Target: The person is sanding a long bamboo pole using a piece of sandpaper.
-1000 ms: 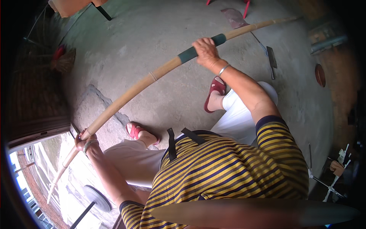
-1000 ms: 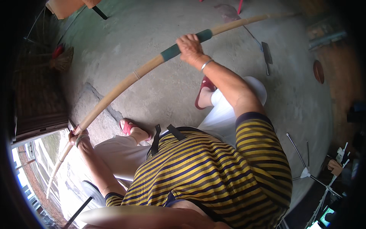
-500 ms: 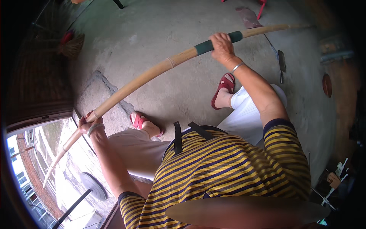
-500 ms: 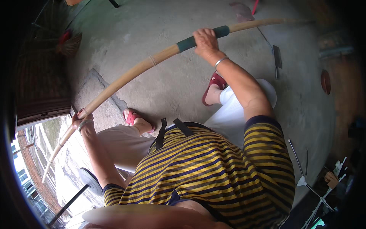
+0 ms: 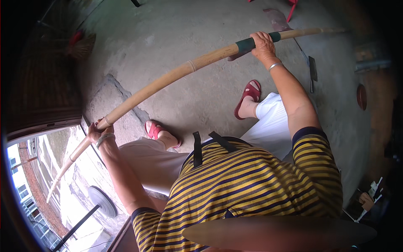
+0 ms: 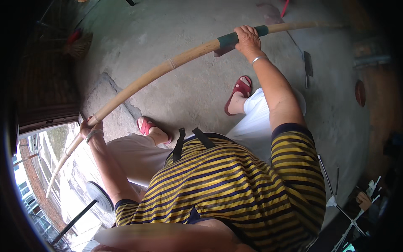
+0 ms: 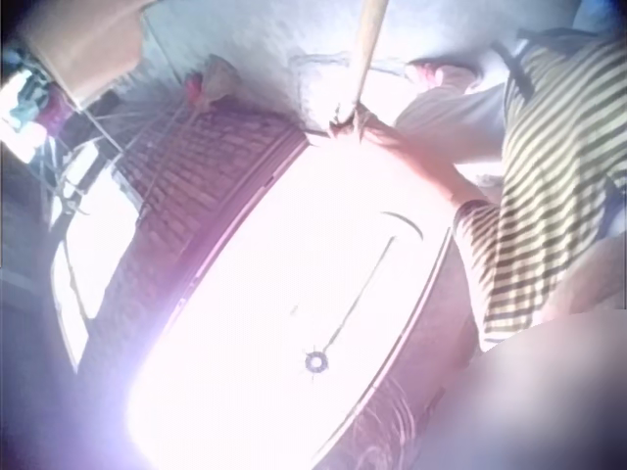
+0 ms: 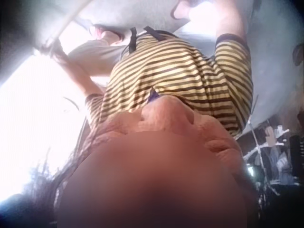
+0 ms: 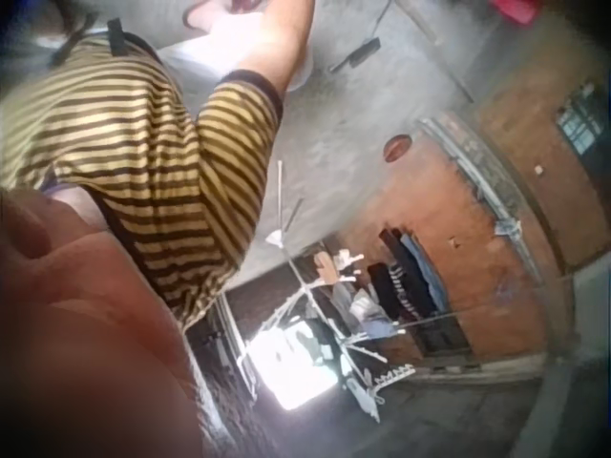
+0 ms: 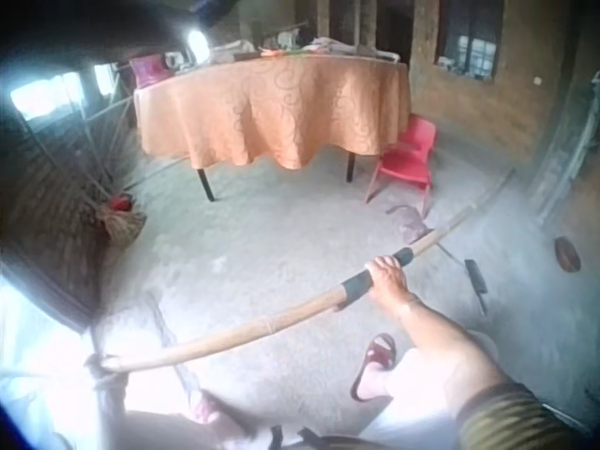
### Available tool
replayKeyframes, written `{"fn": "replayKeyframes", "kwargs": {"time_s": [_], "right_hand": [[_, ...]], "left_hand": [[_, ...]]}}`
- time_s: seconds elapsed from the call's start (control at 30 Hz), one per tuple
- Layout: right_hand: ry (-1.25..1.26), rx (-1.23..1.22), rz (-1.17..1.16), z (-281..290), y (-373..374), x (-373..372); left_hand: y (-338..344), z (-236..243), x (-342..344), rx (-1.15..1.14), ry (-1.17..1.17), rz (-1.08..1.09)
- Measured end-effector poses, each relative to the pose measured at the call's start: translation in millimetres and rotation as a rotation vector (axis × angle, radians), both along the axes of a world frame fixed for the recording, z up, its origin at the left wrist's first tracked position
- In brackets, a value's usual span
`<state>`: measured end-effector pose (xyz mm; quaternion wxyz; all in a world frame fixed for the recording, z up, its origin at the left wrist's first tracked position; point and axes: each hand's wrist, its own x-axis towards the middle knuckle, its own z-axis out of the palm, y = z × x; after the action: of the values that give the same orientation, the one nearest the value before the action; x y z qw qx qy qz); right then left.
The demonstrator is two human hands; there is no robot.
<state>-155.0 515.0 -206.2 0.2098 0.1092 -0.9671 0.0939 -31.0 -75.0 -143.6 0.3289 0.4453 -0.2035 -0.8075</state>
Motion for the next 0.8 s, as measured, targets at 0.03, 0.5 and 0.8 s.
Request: {"fn": "replayKeyframes", "kwargs": {"time_s": [0.03,0.5,0.8], "right_hand": [[-0.069,0.033,-0.044,-0.6,-2.0,-5.5],[-0.628,0.120,0.009,97.8,-2.9,-11.9],[0.242,-0.111,0.377,49.2,-201.0,54.0]], "left_hand": [[1.4,1.2,-0.7,-0.001,0.009,0.004],[38.0,43.4,1.6,-0.144,0.856,-0.407],[25.3,19.3,-14.5,0.100,0.252,-0.126]]}}
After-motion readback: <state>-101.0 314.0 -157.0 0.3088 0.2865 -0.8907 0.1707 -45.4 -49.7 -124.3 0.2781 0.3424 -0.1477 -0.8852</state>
